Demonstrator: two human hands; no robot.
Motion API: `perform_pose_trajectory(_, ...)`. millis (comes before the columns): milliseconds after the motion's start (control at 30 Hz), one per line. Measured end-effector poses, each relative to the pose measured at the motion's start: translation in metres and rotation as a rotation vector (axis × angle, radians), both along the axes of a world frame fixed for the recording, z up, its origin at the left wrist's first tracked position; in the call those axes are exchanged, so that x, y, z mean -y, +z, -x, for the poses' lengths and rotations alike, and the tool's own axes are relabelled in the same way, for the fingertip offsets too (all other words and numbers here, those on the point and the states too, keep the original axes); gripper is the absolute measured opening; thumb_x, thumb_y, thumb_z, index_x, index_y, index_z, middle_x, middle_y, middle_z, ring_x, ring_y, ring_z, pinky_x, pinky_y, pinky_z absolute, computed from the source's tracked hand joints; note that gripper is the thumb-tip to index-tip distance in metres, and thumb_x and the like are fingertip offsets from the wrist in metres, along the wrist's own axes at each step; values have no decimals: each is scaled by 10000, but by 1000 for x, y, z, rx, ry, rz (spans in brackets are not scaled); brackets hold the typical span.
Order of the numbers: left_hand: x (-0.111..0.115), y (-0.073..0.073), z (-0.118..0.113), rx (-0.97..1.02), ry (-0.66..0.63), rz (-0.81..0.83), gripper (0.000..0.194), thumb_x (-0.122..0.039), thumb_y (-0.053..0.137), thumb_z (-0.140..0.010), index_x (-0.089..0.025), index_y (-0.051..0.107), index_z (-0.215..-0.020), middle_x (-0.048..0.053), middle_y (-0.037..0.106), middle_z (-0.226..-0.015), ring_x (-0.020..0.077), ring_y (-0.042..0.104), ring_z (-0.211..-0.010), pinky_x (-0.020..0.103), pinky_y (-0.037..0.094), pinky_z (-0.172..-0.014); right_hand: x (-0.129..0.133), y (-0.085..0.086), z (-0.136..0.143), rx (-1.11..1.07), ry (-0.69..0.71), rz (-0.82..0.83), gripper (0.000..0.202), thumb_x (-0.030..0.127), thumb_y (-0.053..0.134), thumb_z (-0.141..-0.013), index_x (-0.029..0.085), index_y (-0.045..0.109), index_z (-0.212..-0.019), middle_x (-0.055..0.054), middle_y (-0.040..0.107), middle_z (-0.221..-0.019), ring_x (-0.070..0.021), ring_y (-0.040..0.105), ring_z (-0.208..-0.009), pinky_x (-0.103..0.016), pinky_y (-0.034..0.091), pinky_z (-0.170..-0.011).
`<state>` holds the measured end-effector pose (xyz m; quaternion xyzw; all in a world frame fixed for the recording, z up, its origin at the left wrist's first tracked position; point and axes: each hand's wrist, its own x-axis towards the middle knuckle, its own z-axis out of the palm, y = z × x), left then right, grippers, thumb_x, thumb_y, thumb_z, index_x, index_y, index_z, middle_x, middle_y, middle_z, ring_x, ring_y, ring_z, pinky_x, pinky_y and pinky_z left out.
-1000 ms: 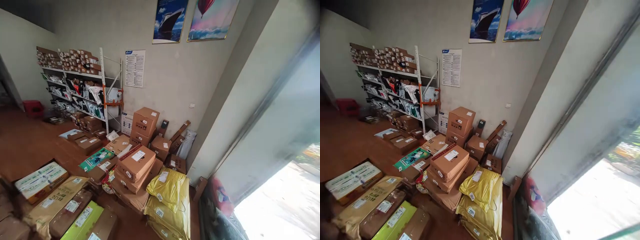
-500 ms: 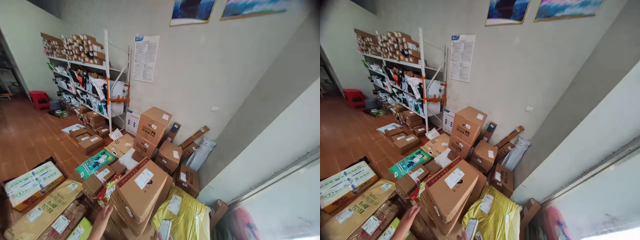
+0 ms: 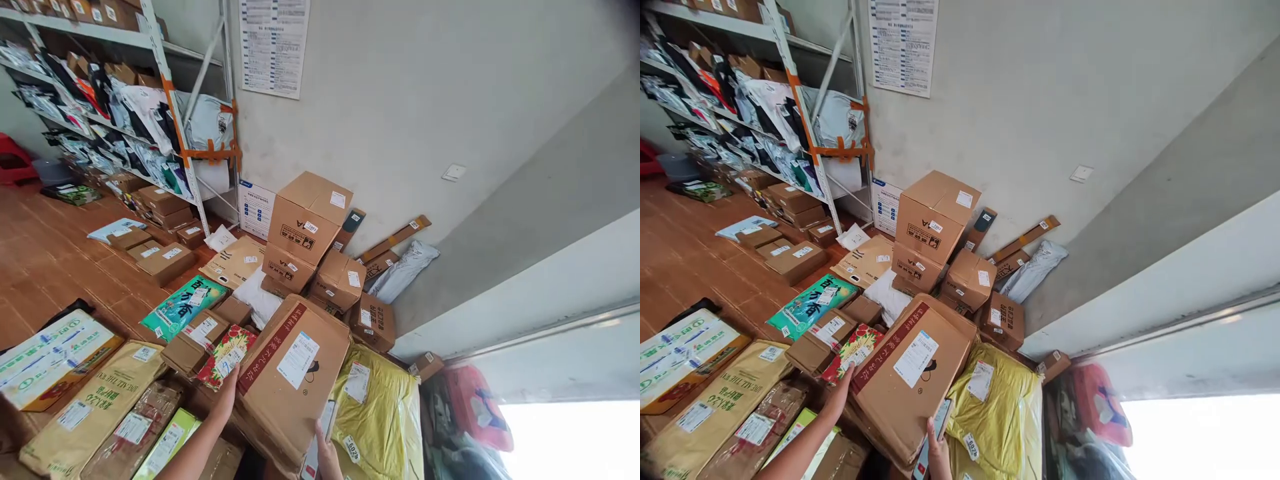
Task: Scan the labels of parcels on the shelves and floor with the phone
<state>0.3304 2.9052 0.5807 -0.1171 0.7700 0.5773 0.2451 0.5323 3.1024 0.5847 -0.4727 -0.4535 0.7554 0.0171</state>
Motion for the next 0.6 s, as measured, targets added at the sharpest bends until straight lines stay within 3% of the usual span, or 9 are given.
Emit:
perform_pose_trajectory(100,-4,-1,-18,105,-29,-16,555,-437,281,-901,-103,456,-1308,130,406,-1455,188,239,-1400,323,170,-1163,-1,6,-1,9,-50,-4,715,771,677,-323,212,670,-768,-111,715,-943,-342,441,-1284,-418,404,-1039)
perform_pose_trajectory(167,-7,-4,-38,164,-43,-23,552,-420,283,-902,-95,443,-1319,143,389,-1462,210,287,-1383,345,244,-1143,-9,13,-9,-27,-57,45,705,775,651,-393,228,670,-838,-90,709,-1018,-311,458,-1278,-426,436,-1005)
perform_pose_trajectory(267,-10,-4,-72,225,-65,-43,535,-505,326,-879,-176,531,-1247,112,511,-1376,242,454,-1285,357,431,-1022,-28,24,-25,-58,-79,172,657,732,693,-423,230,664,-845,-94,707,-1059,-327,541,-1192,-456,478,-944)
perform_pose_trajectory(367,-7,3,-88,197,-144,-71,510,-588,402,-822,-223,628,-1096,78,631,-1231,264,555,-1178,362,494,-933,-48,33,-35,-11,-39,207,675,683,759,-355,196,668,-814,-134,710,-1035,-341,615,-1075,-436,512,-881)
perform_pose_trajectory(500,11,14,-59,63,-225,-15,386,-501,617,-694,-208,677,-938,74,646,-1177,287,495,-1231,347,397,-1035,-51,34,-31,-7,23,186,711,644,771,-390,179,667,-918,-146,715,-973,-352,644,-1004,-450,533,-821)
perform_pose_trajectory(600,28,9,-24,87,-70,123,603,-370,693,-629,-134,551,-1165,139,502,-1344,331,295,-1363,406,256,-1112,-39,29,-30,16,-9,146,739,640,757,-394,186,664,-968,-140,710,-993,-365,634,-1022,-451,546,-806)
